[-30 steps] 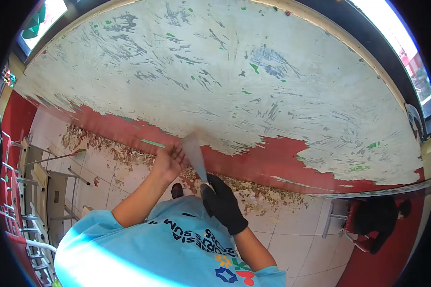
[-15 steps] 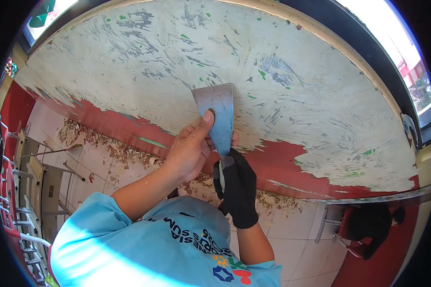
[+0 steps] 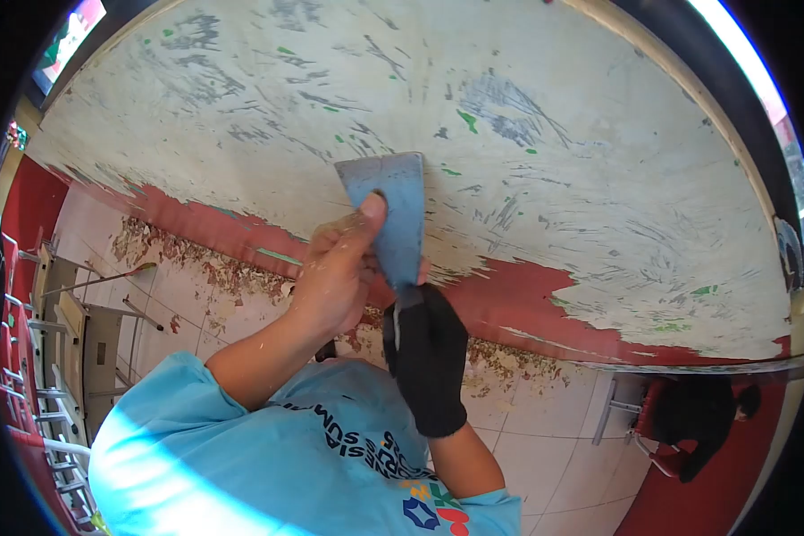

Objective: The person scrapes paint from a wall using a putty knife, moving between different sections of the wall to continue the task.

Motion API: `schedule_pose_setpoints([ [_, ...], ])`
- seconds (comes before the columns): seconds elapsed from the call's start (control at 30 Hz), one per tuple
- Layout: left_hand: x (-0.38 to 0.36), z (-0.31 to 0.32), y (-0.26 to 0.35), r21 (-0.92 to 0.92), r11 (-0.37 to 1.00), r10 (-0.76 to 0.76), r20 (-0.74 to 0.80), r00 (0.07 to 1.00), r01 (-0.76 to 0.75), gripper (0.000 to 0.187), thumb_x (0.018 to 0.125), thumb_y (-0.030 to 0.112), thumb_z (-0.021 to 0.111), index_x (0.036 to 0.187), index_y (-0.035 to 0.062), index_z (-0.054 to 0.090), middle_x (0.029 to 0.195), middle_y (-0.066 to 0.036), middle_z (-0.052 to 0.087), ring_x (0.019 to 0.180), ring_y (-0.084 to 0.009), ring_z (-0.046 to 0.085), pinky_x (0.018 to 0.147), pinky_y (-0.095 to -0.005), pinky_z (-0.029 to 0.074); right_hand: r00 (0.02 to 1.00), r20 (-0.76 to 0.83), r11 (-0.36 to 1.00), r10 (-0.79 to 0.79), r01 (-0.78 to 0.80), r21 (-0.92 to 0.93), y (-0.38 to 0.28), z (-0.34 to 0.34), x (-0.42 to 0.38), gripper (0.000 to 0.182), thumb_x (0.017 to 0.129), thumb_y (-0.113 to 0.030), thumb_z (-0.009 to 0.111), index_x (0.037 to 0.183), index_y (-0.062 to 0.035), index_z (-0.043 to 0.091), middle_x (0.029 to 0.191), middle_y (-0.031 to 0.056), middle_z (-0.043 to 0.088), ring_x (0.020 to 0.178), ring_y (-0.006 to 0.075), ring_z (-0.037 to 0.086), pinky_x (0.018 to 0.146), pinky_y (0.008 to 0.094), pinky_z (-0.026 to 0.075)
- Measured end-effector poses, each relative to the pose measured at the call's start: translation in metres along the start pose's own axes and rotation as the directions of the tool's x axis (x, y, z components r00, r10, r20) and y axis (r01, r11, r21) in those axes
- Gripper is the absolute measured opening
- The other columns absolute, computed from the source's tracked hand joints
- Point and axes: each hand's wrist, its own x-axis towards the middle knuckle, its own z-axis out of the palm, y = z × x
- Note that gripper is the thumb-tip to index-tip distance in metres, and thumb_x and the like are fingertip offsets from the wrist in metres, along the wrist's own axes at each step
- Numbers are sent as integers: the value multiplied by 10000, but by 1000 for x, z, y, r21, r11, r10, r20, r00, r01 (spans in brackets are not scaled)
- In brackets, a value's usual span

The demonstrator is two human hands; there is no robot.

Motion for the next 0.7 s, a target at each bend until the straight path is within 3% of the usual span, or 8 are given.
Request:
schedule_pose_setpoints([
  [0.1, -3, 5, -1, -12, 1000, 11, -32, 999, -12, 446, 882, 438, 505, 870, -3, 570, 723, -118, 619, 655, -212, 632, 602, -327, 510, 999, 32, 996, -5, 7, -86, -12, -5, -2, 219, 922, -234, 458, 860, -37, 529, 572, -28, 452, 468, 33, 405, 435, 190, 325],
  [0.27, 3, 7, 12, -29, 999, 18, -94, 995, -21, 452, 878, 448, 506, 878, -1, 563, 707, -108, 612, 633, -212, 626, 574, -336, 505, 999, 30, 1000, 20, -19, -11, -15, 5, 7, 207, 918, -220, 460, 896, -32, 543, 599, -28, 460, 511, 32, 422, 453, 193, 335],
  [0.33, 4, 5, 10, -6, 997, 75, -29, 997, -75, 452, 880, 451, 502, 881, 2, 556, 723, -115, 614, 636, -212, 623, 568, -336, 500, 999, 30, 999, 30, -31, 43, -15, 6, 4, 208, 919, -218, 457, 896, -32, 545, 609, -29, 463, 522, 34, 428, 455, 195, 336],
  [0.43, -3, 12, 4, -43, 999, -3, -66, 998, 0, 456, 879, 458, 499, 876, 3, 545, 731, -120, 610, 629, -215, 617, 570, -337, 497, 996, 66, 996, 52, -47, -75, -24, 2, -2, 222, 923, -225, 445, 918, -26, 544, 623, -25, 469, 542, 36, 433, 465, 192, 341],
  [0.53, 7, 6, 21, -34, 991, 129, 9, 992, -128, 455, 880, 456, 498, 889, 3, 538, 734, -119, 603, 619, -218, 612, 572, -338, 496, 995, 40, 992, 91, -87, -95, -29, 3, 6, 236, 927, -238, 436, 915, -26, 540, 608, -22, 465, 519, 41, 427, 465, 193, 341],
  [0.6, 4, 5, 15, -37, 996, 77, -33, 996, -78, 458, 878, 456, 501, 901, 0, 541, 726, -119, 603, 621, -220, 612, 576, -341, 497, 991, 100, 986, -83, 96, -135, -20, 5, 16, 234, 930, -240, 429, 921, -33, 537, 599, -13, 471, 480, 42, 416, 434, 194, 331],
  [0.63, 3, 5, 14, -36, 999, 37, -58, 998, -39, 461, 877, 455, 505, 914, -3, 545, 718, -118, 603, 623, -223, 613, 581, -344, 498, 990, 113, 986, -84, 99, -136, -18, 4, 10, 234, 930, -240, 429, 921, -33, 537, 599, -13, 471, 480, 42, 416, 434, 194, 331],
  [0.7, -1, 11, 15, -48, 998, -49, -105, 993, 44, 469, 872, 457, 513, 921, -8, 553, 714, -124, 610, 623, -221, 616, 564, -341, 496, 997, 3, 997, 71, -71, -19, -13, -3, -8, 230, 930, -243, 428, 909, -37, 528, 598, -3, 477, 446, 45, 409, 400, 199, 318],
])
